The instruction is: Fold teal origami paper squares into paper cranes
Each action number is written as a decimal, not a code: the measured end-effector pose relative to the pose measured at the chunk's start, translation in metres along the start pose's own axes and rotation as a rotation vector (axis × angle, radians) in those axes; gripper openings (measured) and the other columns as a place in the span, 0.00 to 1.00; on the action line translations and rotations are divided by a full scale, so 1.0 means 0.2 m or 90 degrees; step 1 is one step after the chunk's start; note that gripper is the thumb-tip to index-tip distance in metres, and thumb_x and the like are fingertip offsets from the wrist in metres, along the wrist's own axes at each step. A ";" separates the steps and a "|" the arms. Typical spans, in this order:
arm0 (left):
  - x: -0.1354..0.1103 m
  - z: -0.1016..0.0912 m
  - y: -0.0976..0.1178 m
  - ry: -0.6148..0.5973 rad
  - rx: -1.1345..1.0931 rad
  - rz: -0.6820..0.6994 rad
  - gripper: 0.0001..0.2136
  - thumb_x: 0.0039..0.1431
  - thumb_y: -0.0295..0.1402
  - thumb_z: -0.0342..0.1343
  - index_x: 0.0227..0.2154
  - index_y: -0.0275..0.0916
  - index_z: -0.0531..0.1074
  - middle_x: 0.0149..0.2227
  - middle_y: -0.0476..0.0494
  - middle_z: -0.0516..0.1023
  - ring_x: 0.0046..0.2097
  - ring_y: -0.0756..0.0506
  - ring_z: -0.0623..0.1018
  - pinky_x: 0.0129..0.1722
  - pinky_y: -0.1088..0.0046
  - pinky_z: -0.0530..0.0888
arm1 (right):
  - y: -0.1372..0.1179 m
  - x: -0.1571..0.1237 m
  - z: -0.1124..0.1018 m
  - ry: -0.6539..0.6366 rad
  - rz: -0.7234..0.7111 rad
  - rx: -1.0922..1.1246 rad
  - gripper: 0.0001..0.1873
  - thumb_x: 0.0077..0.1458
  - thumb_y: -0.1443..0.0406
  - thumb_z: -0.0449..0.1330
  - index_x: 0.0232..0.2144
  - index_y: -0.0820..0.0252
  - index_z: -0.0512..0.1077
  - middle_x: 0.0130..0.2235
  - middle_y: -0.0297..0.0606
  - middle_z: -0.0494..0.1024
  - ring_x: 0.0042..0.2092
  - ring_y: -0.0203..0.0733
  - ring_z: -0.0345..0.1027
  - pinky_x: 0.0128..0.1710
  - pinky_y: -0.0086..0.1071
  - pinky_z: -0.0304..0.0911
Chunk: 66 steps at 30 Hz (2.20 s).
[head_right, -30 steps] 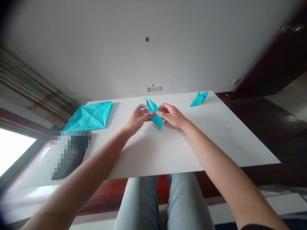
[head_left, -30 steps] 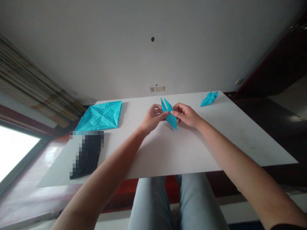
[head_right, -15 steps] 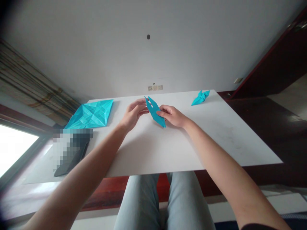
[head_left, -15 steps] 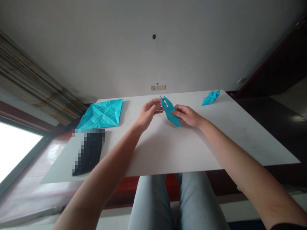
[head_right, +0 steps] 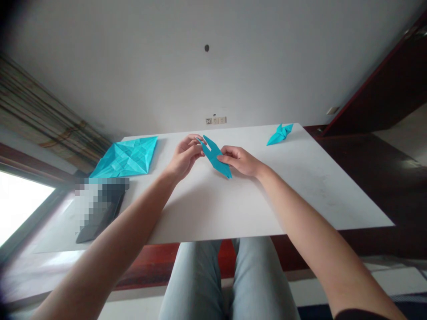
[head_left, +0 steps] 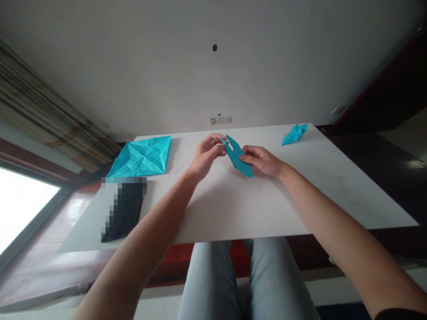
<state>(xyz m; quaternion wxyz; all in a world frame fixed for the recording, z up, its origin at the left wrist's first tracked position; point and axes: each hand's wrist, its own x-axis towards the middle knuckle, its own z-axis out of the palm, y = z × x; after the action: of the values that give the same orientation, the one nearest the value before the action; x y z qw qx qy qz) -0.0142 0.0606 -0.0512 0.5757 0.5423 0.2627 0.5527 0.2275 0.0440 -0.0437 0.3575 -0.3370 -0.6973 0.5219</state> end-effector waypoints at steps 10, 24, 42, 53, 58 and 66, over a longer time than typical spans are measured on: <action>-0.01 0.01 0.01 0.047 0.024 -0.015 0.24 0.55 0.53 0.80 0.38 0.41 0.75 0.36 0.51 0.82 0.37 0.51 0.83 0.48 0.71 0.80 | 0.05 0.02 -0.01 0.096 -0.032 -0.024 0.33 0.56 0.33 0.75 0.35 0.53 0.75 0.32 0.31 0.76 0.35 0.41 0.66 0.38 0.37 0.62; 0.01 -0.01 -0.02 0.086 0.085 0.038 0.27 0.52 0.50 0.84 0.42 0.42 0.76 0.39 0.45 0.86 0.46 0.43 0.87 0.57 0.61 0.81 | 0.06 0.01 -0.01 0.105 -0.039 -0.141 0.32 0.59 0.32 0.72 0.37 0.52 0.77 0.34 0.35 0.76 0.34 0.44 0.66 0.37 0.39 0.62; 0.02 -0.02 -0.03 0.161 0.193 -0.040 0.20 0.59 0.52 0.73 0.40 0.40 0.79 0.35 0.45 0.82 0.35 0.47 0.80 0.40 0.69 0.77 | 0.12 0.05 -0.15 0.313 -0.032 -0.102 0.36 0.54 0.28 0.70 0.40 0.48 0.72 0.37 0.34 0.76 0.41 0.47 0.72 0.40 0.39 0.69; 0.04 0.00 0.00 0.194 0.238 -0.050 0.08 0.64 0.39 0.65 0.37 0.39 0.81 0.33 0.46 0.81 0.33 0.49 0.78 0.38 0.71 0.77 | 0.10 -0.04 -0.38 0.429 -0.045 -0.216 0.26 0.59 0.38 0.69 0.39 0.50 0.72 0.47 0.43 0.82 0.53 0.51 0.78 0.62 0.47 0.72; 0.04 0.01 0.00 0.191 0.260 -0.035 0.07 0.66 0.39 0.66 0.37 0.40 0.80 0.33 0.45 0.81 0.32 0.48 0.77 0.37 0.71 0.78 | 0.11 -0.30 -0.60 0.505 -0.059 -0.314 0.19 0.61 0.46 0.73 0.33 0.51 0.77 0.51 0.47 0.80 0.60 0.54 0.73 0.67 0.50 0.69; 0.01 -0.02 -0.06 0.157 0.413 -0.029 0.09 0.64 0.42 0.66 0.36 0.43 0.80 0.33 0.45 0.83 0.35 0.45 0.79 0.38 0.69 0.75 | 0.24 -0.55 -0.70 0.636 0.058 -0.393 0.11 0.58 0.71 0.76 0.31 0.57 0.78 0.44 0.37 0.73 0.54 0.45 0.66 0.69 0.44 0.60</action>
<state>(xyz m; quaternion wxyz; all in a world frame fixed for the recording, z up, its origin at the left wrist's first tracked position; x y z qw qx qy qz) -0.0135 0.0669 -0.0625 0.3494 0.6199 0.5046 0.4889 0.4077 0.0303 -0.0786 0.5049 -0.6604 -0.5489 0.0875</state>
